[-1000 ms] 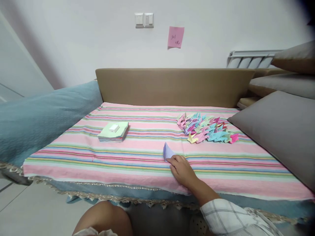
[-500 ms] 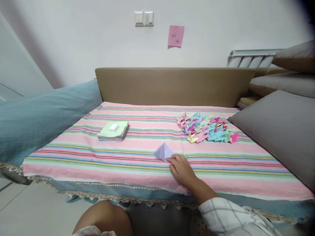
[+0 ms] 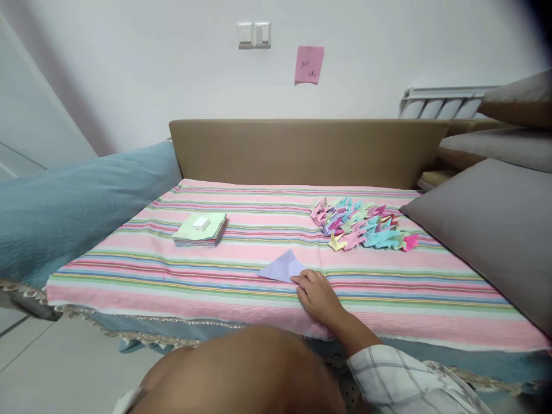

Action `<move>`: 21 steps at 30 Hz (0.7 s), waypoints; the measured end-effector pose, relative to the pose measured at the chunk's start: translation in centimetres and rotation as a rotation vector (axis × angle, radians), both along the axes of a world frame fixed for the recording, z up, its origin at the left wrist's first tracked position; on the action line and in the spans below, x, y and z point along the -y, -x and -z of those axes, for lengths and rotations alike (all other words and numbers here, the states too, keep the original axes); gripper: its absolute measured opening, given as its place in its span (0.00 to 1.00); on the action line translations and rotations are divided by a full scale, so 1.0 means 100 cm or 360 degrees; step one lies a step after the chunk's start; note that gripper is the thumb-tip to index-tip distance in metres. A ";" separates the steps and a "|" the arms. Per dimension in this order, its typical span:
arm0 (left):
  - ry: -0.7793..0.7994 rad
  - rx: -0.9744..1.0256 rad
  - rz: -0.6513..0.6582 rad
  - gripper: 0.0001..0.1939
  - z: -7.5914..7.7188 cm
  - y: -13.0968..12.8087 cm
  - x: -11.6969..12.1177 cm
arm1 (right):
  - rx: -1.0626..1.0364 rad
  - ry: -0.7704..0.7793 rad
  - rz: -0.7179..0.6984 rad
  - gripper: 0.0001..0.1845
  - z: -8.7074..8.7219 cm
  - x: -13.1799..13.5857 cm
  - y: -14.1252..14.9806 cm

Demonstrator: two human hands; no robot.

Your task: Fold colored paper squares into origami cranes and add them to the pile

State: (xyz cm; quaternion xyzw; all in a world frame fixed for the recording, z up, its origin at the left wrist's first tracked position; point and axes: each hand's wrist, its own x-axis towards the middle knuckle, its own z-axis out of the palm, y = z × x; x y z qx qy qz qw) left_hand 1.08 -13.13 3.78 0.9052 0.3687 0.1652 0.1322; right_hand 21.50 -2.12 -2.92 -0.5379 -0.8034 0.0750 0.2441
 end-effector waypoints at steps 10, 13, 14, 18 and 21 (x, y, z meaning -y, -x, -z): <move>-0.0365 -0.0184 -0.0275 0.24 0.058 -0.042 -0.089 | 0.0020 -0.0066 0.0051 0.15 0.000 0.001 0.000; -0.0396 -0.0175 -0.0244 0.25 0.065 -0.038 -0.091 | -0.0102 -0.0087 0.0148 0.14 -0.001 -0.003 -0.009; -0.0396 -0.0167 -0.0244 0.24 0.064 -0.037 -0.092 | -0.0162 -0.0069 0.0177 0.14 -0.002 -0.005 -0.013; -0.0355 -0.0120 -0.0286 0.23 0.057 -0.033 -0.095 | -0.0551 0.0169 0.0261 0.13 -0.008 -0.011 -0.026; -0.0325 -0.0072 -0.0295 0.22 0.054 -0.031 -0.098 | -0.0959 0.0578 0.0315 0.11 -0.011 -0.013 -0.028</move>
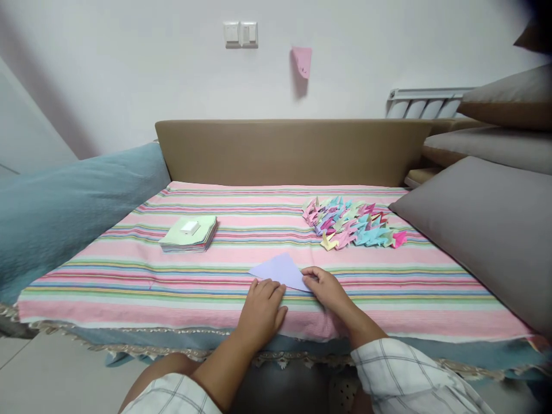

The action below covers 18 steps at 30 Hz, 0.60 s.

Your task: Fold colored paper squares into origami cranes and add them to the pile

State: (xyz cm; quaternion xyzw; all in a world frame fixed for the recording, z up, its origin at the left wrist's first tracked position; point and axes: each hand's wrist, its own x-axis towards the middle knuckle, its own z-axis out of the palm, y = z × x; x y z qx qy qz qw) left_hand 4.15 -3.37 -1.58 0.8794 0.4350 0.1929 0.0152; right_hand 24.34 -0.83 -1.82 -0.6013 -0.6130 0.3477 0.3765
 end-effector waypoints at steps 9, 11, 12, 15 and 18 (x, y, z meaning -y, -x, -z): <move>-0.0043 0.0170 -0.0096 0.21 0.002 0.005 -0.012 | -0.0801 0.0622 -0.0322 0.18 -0.005 0.023 0.021; -0.0065 0.0159 -0.0136 0.16 0.002 0.005 -0.015 | -0.0812 0.0648 -0.0443 0.19 -0.006 0.028 0.024; -0.0071 0.0149 -0.0149 0.14 0.001 0.005 -0.017 | -0.0788 0.0666 -0.0528 0.19 -0.006 0.029 0.023; -0.0075 0.0130 -0.0145 0.11 0.000 0.007 -0.019 | -0.0579 0.0627 -0.0750 0.23 -0.008 0.027 0.016; -0.0083 0.0150 -0.0096 0.10 -0.001 0.010 -0.018 | -0.0118 0.0128 -0.0520 0.18 -0.009 0.018 0.004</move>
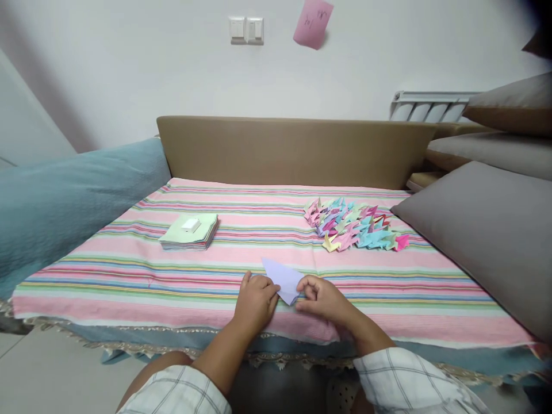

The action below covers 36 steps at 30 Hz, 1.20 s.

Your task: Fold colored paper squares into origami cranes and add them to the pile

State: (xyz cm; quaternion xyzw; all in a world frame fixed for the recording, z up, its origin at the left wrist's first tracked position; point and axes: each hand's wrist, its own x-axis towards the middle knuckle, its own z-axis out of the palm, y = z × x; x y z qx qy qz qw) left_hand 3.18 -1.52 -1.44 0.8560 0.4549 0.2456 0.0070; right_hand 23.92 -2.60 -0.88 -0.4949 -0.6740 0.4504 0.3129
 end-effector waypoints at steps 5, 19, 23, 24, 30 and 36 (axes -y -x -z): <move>0.0043 0.0046 0.0069 0.11 -0.003 0.005 0.003 | 0.0454 -0.0749 0.0047 0.20 0.010 -0.013 -0.011; 0.0160 0.0253 -0.0253 0.10 0.002 0.005 -0.006 | 0.0558 -0.0691 0.0251 0.11 0.019 -0.020 0.000; 0.0168 0.0296 -0.0357 0.13 0.002 0.001 -0.007 | 0.0628 -0.0759 0.0369 0.13 0.024 -0.022 0.007; 0.0174 0.0297 -0.0381 0.13 0.002 0.000 -0.007 | 0.0649 -0.0758 0.0398 0.14 0.025 -0.023 0.009; 0.0168 0.0214 -0.0463 0.13 -0.001 -0.001 -0.009 | 0.0765 -0.0711 0.0521 0.15 0.024 -0.028 0.017; 0.0070 0.0152 -0.0480 0.09 0.000 -0.001 -0.008 | 0.0804 -0.0666 0.0544 0.14 0.021 -0.030 0.019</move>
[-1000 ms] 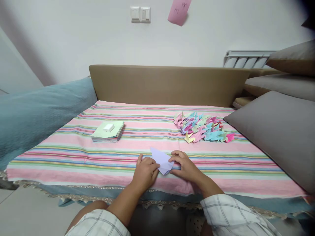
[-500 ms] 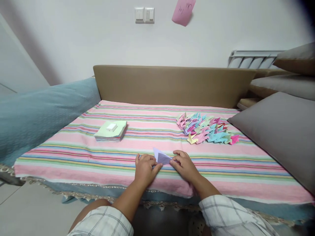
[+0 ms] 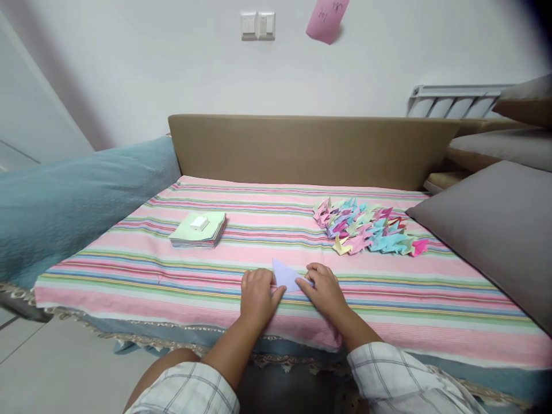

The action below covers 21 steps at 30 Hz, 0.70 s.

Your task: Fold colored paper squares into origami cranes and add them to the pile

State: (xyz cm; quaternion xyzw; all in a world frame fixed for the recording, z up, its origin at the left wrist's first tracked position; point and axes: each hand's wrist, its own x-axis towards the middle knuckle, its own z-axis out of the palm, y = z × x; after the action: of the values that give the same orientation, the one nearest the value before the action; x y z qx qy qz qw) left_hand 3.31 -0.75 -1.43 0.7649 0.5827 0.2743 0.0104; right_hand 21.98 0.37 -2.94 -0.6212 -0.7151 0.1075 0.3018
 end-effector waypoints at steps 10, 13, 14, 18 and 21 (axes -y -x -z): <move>-0.0163 -0.0301 0.0205 0.17 0.012 -0.002 0.002 | 0.0041 0.0005 0.0015 0.15 -0.001 -0.001 0.001; -0.0111 -0.0324 0.0194 0.18 0.013 -0.002 0.000 | 0.0056 0.0019 0.0032 0.14 -0.001 -0.001 0.001; -0.0095 -0.0327 0.0193 0.18 0.013 -0.002 0.000 | 0.0060 0.0023 0.0036 0.14 -0.001 -0.001 0.001; -0.0032 -0.0332 0.0197 0.18 0.012 -0.003 0.000 | 0.0072 0.0023 0.0030 0.14 -0.001 -0.001 0.001; -0.0003 -0.0328 0.0197 0.18 0.012 -0.003 0.000 | 0.0077 0.0021 0.0028 0.14 -0.001 0.000 0.001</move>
State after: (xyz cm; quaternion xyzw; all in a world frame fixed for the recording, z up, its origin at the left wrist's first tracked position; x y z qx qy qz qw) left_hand 3.58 -0.73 -2.61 0.8236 0.5320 0.1938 -0.0334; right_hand 21.86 0.41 -2.84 -0.6320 -0.7159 0.0945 0.2812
